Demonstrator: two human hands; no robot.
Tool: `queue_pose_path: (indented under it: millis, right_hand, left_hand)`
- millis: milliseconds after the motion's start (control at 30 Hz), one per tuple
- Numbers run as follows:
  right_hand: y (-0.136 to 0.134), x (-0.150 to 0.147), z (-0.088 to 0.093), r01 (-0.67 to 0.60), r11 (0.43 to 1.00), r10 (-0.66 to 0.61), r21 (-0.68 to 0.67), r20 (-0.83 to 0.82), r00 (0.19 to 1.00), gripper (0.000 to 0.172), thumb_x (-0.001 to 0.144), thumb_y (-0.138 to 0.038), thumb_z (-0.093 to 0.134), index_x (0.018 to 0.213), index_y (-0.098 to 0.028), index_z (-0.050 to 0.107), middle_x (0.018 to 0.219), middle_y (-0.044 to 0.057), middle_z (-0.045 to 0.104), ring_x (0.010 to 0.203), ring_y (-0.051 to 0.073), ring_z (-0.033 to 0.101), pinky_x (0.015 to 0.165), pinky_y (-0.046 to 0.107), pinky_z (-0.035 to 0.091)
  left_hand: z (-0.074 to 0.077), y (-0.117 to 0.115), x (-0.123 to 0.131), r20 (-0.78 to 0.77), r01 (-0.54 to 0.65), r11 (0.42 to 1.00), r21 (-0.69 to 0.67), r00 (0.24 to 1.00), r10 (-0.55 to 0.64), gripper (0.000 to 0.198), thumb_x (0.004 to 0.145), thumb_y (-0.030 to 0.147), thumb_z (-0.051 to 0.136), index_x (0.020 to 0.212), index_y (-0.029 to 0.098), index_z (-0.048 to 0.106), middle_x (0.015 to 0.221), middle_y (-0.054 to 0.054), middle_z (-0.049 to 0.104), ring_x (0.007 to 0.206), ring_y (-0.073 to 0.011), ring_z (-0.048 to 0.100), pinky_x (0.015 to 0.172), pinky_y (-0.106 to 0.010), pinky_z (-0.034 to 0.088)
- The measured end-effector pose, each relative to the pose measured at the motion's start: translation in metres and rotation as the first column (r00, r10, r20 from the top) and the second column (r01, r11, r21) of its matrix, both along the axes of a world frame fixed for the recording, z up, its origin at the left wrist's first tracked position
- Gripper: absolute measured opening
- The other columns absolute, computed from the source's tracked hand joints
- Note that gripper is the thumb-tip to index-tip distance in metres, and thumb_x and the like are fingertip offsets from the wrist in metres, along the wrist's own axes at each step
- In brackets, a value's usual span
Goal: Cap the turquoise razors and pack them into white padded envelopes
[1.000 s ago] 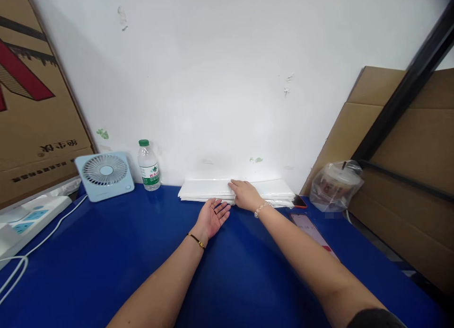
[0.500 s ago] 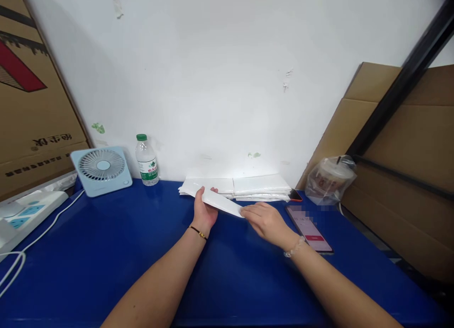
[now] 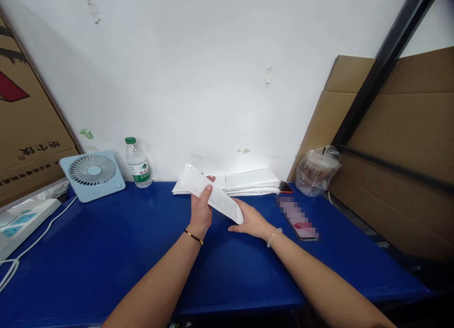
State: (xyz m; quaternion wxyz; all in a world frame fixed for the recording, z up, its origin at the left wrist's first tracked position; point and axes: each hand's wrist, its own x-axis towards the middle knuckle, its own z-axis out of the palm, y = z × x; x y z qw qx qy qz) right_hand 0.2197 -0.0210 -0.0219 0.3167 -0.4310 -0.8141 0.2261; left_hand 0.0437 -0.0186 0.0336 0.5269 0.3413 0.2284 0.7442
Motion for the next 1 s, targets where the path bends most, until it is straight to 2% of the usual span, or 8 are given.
queue_pose_path:
  millis: [200,267,467,667,733,800,900,1000]
  right_hand:
    - [-0.003,0.002,0.002,0.006,0.998,-0.013,0.065,0.096,0.995,0.05,0.075,-0.037,0.066,0.121,-0.023,0.053,0.115,0.008,0.059,0.105,0.024,0.055,0.09,0.039,0.044]
    - [-0.003,0.002,0.002,-0.002,0.995,-0.013,0.098,0.151,0.988,0.042,0.078,-0.039,0.063,0.116,-0.023,0.057,0.114,0.008,0.059,0.105,0.024,0.055,0.091,0.039,0.044]
    - [-0.004,0.008,-0.001,-0.015,0.996,-0.006,0.089,0.241,0.971,0.053,0.08,-0.052,0.057,0.125,-0.024,0.052,0.129,0.009,0.052,0.122,0.028,0.045,0.1,0.044,0.038]
    - [-0.006,0.014,0.0,-0.115,0.992,0.098,0.051,0.26,0.961,0.051,0.084,-0.049,0.053,0.129,-0.026,0.049,0.136,0.007,0.047,0.131,0.026,0.035,0.106,0.043,0.034]
    - [-0.01,0.013,0.0,-0.154,0.986,0.134,0.057,0.271,0.953,0.05,0.086,-0.048,0.05,0.131,-0.026,0.047,0.138,0.007,0.045,0.132,0.025,0.034,0.107,0.043,0.033]
    - [-0.017,0.011,0.0,-0.187,0.98,0.161,0.062,0.286,0.944,0.052,0.087,-0.047,0.049,0.134,-0.026,0.044,0.141,0.007,0.042,0.133,0.025,0.032,0.108,0.043,0.032]
    - [-0.026,0.008,0.003,-0.211,0.976,0.184,0.055,0.303,0.935,0.059,0.084,-0.051,0.051,0.136,-0.026,0.04,0.144,0.007,0.037,0.134,0.026,0.03,0.107,0.043,0.032]
    - [-0.026,0.011,0.01,-0.173,0.982,0.149,0.073,0.262,0.953,0.059,0.084,-0.051,0.051,0.137,-0.026,0.039,0.139,0.008,0.044,0.13,0.026,0.037,0.108,0.044,0.029]
  left_hand:
    - [0.021,-0.003,-0.015,-0.062,-0.07,0.996,0.049,0.995,0.073,0.044,0.071,0.03,0.069,0.112,0.025,0.055,0.116,-0.004,0.061,0.112,-0.0238,0.056,0.096,-0.034,0.043]
    - [0.031,-0.004,-0.025,-0.089,-0.102,0.993,0.057,0.99,0.107,0.043,0.07,0.031,0.07,0.11,0.024,0.056,0.115,-0.005,0.061,0.11,-0.0241,0.057,0.095,-0.036,0.044]
    - [0.068,-0.011,-0.054,-0.214,-0.123,0.98,0.154,0.964,0.155,0.043,0.07,0.033,0.07,0.109,0.021,0.057,0.112,-0.007,0.061,0.105,-0.025,0.059,0.091,-0.038,0.047]
    - [0.101,-0.024,-0.069,-0.407,-0.129,0.951,0.283,0.881,0.24,0.05,0.066,0.032,0.073,0.111,0.019,0.054,0.109,-0.008,0.061,0.104,-0.0244,0.058,0.092,-0.037,0.045]
    - [0.101,-0.019,-0.072,-0.587,-0.102,0.95,0.293,0.765,0.264,0.053,0.063,0.031,0.074,0.111,0.019,0.054,0.107,-0.007,0.062,0.101,-0.0241,0.059,0.091,-0.036,0.044]
    - [0.088,-0.007,-0.075,-0.789,-0.048,0.959,0.278,0.558,0.257,0.06,0.057,0.03,0.076,0.112,0.021,0.055,0.105,-0.006,0.063,0.098,-0.0254,0.059,0.091,-0.037,0.043]
    - [0.052,0.017,-0.077,-0.956,0.013,0.985,0.173,0.244,0.165,0.067,0.046,0.031,0.08,0.109,0.023,0.059,0.101,-0.007,0.064,0.098,-0.0316,0.058,0.093,-0.041,0.04]
    - [0.011,0.038,-0.082,-0.999,-0.056,0.998,0.038,0.029,0.039,0.071,0.035,0.031,0.082,0.103,0.023,0.063,0.098,-0.011,0.064,0.105,-0.0405,0.053,0.1,-0.052,0.027]
